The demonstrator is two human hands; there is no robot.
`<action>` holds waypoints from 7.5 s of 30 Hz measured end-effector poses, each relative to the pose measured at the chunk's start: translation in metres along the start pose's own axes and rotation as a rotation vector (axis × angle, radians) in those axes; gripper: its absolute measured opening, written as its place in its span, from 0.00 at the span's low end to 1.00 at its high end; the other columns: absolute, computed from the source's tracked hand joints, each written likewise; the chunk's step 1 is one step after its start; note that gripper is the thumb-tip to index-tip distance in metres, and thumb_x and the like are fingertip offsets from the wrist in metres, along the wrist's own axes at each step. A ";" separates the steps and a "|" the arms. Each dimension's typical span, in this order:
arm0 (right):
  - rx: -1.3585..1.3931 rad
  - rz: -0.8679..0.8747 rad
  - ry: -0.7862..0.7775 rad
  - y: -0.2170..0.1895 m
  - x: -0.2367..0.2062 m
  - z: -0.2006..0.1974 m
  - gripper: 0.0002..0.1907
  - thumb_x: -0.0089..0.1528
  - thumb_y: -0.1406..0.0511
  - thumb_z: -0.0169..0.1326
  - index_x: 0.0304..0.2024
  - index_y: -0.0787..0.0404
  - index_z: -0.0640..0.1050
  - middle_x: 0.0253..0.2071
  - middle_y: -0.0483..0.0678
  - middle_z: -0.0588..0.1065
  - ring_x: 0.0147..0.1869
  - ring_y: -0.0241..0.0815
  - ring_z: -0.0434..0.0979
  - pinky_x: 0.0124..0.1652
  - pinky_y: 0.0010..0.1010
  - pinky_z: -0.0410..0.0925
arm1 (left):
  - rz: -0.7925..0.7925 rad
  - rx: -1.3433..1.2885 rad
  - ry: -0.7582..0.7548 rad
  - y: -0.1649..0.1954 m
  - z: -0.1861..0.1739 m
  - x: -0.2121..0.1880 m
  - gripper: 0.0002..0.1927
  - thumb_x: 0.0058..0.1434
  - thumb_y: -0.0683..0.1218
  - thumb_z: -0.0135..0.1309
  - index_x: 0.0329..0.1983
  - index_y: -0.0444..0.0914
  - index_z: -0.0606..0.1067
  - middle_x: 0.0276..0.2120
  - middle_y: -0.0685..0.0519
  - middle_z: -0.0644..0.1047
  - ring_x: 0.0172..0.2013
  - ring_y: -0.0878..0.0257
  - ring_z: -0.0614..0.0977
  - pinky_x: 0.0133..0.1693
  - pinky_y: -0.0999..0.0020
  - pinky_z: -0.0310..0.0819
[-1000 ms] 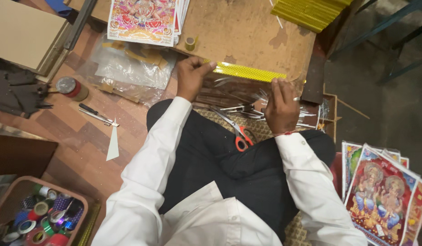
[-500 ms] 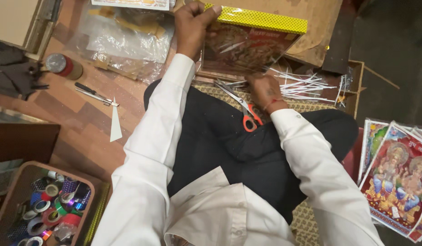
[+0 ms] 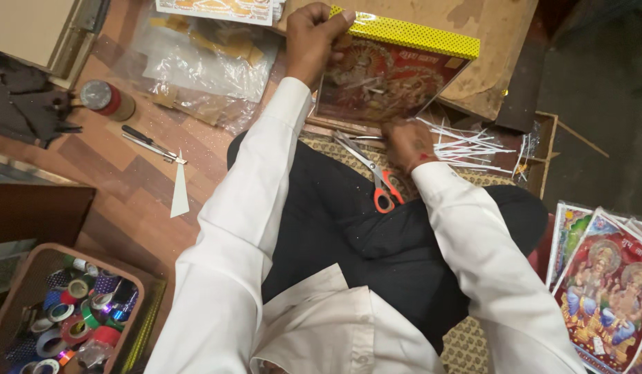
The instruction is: The person trims the edges of a printed image using scissors, then applies a yellow decorative border strip along the edges of the print. The person handles the print, scissors, and border strip throughout the process.
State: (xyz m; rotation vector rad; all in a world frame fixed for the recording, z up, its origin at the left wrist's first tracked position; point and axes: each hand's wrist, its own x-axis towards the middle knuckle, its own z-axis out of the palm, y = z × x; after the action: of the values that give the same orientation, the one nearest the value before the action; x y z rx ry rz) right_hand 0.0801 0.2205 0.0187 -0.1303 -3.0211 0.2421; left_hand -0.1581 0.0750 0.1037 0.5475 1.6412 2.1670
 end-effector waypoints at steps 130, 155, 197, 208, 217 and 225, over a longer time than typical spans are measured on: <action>0.609 0.504 0.584 -0.189 -0.052 -0.113 0.32 0.58 0.73 0.60 0.67 0.66 0.72 0.15 0.41 0.65 0.18 0.25 0.62 0.22 0.22 0.57 | 0.141 0.060 0.111 0.023 -0.008 -0.137 0.10 0.63 0.46 0.63 0.33 0.33 0.80 0.24 0.61 0.76 0.27 0.76 0.71 0.30 0.75 0.67; 0.676 0.589 0.565 -0.202 -0.050 -0.119 0.33 0.58 0.73 0.59 0.67 0.66 0.71 0.17 0.38 0.64 0.20 0.23 0.61 0.23 0.19 0.57 | 0.128 0.095 0.120 0.023 -0.009 -0.141 0.11 0.62 0.46 0.64 0.30 0.34 0.79 0.21 0.63 0.73 0.24 0.76 0.68 0.27 0.75 0.62; 0.781 0.558 0.688 -0.171 -0.052 -0.131 0.33 0.63 0.74 0.59 0.71 0.65 0.68 0.20 0.38 0.69 0.23 0.23 0.66 0.26 0.19 0.59 | 0.104 0.004 0.057 0.015 -0.016 -0.153 0.09 0.63 0.44 0.64 0.32 0.34 0.79 0.24 0.63 0.74 0.27 0.77 0.69 0.30 0.77 0.62; 0.127 0.396 -0.058 -0.108 -0.088 -0.054 0.11 0.60 0.61 0.63 0.43 0.56 0.82 0.36 0.55 0.81 0.41 0.58 0.82 0.42 0.46 0.72 | 0.093 -0.027 0.074 0.015 -0.008 -0.111 0.08 0.62 0.44 0.64 0.32 0.33 0.81 0.24 0.61 0.77 0.25 0.76 0.72 0.28 0.77 0.66; 0.203 0.054 0.612 -0.089 -0.020 -0.133 0.22 0.62 0.61 0.67 0.54 0.66 0.80 0.51 0.55 0.80 0.56 0.57 0.80 0.56 0.47 0.70 | 0.097 -0.049 0.051 0.009 -0.009 -0.099 0.08 0.61 0.43 0.65 0.30 0.33 0.80 0.23 0.61 0.77 0.25 0.76 0.72 0.27 0.76 0.65; 0.696 0.245 -0.067 -0.052 0.078 -0.165 0.14 0.60 0.61 0.67 0.33 0.67 0.83 0.26 0.47 0.77 0.29 0.32 0.72 0.31 0.27 0.66 | 0.055 0.003 0.058 0.020 -0.010 -0.102 0.13 0.60 0.44 0.66 0.24 0.33 0.78 0.19 0.62 0.72 0.22 0.76 0.68 0.24 0.76 0.58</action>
State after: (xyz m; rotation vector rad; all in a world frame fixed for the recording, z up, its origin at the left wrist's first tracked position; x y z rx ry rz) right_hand 0.0178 0.2016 0.1967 -0.4282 -2.7756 1.3021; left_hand -0.0766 0.0103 0.1118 0.5411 1.6781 2.2407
